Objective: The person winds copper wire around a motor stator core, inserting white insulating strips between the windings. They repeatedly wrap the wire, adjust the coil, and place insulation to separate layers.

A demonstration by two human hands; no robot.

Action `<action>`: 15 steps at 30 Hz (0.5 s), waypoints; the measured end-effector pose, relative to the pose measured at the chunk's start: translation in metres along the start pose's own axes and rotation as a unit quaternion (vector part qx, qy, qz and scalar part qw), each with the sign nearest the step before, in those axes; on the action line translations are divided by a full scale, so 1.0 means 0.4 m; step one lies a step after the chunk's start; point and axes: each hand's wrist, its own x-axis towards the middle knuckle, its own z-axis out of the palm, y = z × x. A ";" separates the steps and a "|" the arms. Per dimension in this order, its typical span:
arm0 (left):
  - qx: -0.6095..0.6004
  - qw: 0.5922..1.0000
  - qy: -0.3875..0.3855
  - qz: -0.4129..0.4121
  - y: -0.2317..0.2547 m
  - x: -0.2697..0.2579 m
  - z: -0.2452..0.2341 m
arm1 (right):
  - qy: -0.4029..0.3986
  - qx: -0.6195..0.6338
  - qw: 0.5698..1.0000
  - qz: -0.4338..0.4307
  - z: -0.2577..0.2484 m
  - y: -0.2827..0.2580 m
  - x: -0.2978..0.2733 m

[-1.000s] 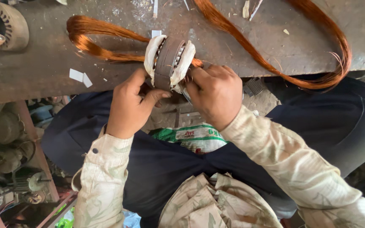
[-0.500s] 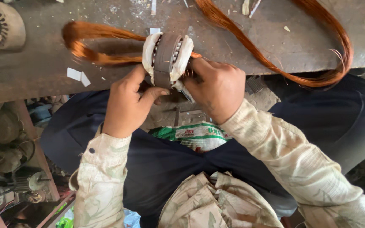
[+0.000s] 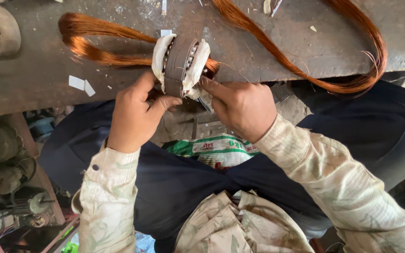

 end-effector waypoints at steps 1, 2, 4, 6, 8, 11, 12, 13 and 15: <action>0.001 1.000 0.001 0.000 0.002 -0.004 -0.002 | -0.003 0.008 1.000 0.002 -0.001 -0.003 0.000; 0.002 1.000 0.002 0.003 0.004 -0.002 -0.002 | -0.003 0.014 1.000 0.005 -0.005 -0.001 0.003; -0.004 1.000 0.003 -0.003 0.007 0.001 0.002 | 0.011 0.034 0.999 0.014 -0.009 0.002 0.008; -0.015 1.000 0.005 -0.022 0.007 0.004 0.004 | 0.017 0.053 0.998 0.028 -0.014 0.006 0.008; 0.009 1.000 0.019 0.010 0.004 0.004 0.007 | 0.014 0.070 0.997 0.043 -0.020 0.009 0.009; 0.011 0.999 0.027 0.030 -0.004 0.001 0.010 | 0.048 0.008 0.999 0.020 -0.023 0.004 0.002; 0.007 0.999 0.027 0.032 -0.006 0.000 0.009 | 0.055 0.003 0.998 0.013 -0.022 0.004 0.000; 0.005 0.999 0.029 0.032 -0.008 -0.002 0.008 | 0.063 -0.003 0.998 0.005 -0.021 0.004 -0.001; 0.001 0.999 0.031 0.034 -0.009 -0.002 0.010 | 0.070 -0.009 0.997 -0.011 -0.020 0.010 -0.005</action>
